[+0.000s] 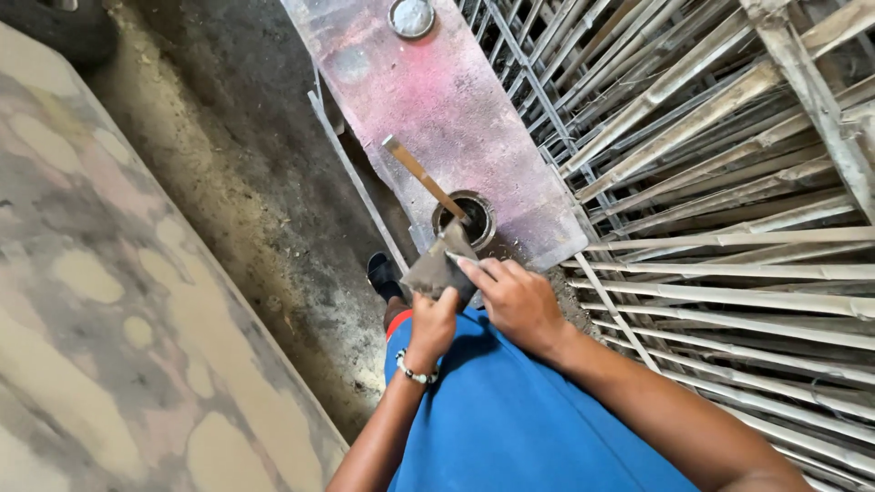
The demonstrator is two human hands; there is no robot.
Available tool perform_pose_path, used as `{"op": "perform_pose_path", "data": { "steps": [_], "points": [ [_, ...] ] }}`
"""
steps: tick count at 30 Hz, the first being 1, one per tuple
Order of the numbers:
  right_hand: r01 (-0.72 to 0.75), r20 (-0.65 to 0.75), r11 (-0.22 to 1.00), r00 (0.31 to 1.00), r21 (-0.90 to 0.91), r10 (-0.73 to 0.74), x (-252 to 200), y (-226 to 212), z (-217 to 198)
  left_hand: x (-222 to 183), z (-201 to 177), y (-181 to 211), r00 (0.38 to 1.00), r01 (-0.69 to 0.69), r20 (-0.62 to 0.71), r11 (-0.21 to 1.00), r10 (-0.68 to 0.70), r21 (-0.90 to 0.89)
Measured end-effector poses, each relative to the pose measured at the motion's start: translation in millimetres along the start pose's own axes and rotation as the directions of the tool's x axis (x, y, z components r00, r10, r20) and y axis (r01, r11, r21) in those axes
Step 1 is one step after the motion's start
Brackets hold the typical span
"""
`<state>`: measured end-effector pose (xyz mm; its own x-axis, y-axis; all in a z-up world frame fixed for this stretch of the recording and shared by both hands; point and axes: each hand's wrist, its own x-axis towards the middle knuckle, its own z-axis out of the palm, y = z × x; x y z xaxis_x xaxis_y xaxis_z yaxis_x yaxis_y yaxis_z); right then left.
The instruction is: The person applies a gray body filler to the side panel of a car using a small metal scraper. They repeatedly scoop filler from a container on a workbench and spread it onto the car's surface to smooth out the area.
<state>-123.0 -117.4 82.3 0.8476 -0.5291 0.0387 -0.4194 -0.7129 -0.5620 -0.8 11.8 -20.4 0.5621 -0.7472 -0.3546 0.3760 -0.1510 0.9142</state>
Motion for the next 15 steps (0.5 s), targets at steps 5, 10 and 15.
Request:
{"op": "perform_pose_path", "data": {
  "steps": [5,10,15],
  "points": [
    [0.011,-0.026,0.998,1.000,-0.055,-0.013,6,-5,-3,-2,4,10,0.993,-0.104,0.067,0.987,0.096,0.123],
    [0.055,-0.048,0.998,0.997,-0.021,-0.056,4,-7,-2,0,9,24,0.994,-0.097,0.070,0.989,0.089,0.110],
    [0.006,-0.057,1.000,0.998,-0.015,-0.007,12,0,9,-14,7,17,0.997,-0.046,0.068,0.990,0.037,0.131]
  ]
}}
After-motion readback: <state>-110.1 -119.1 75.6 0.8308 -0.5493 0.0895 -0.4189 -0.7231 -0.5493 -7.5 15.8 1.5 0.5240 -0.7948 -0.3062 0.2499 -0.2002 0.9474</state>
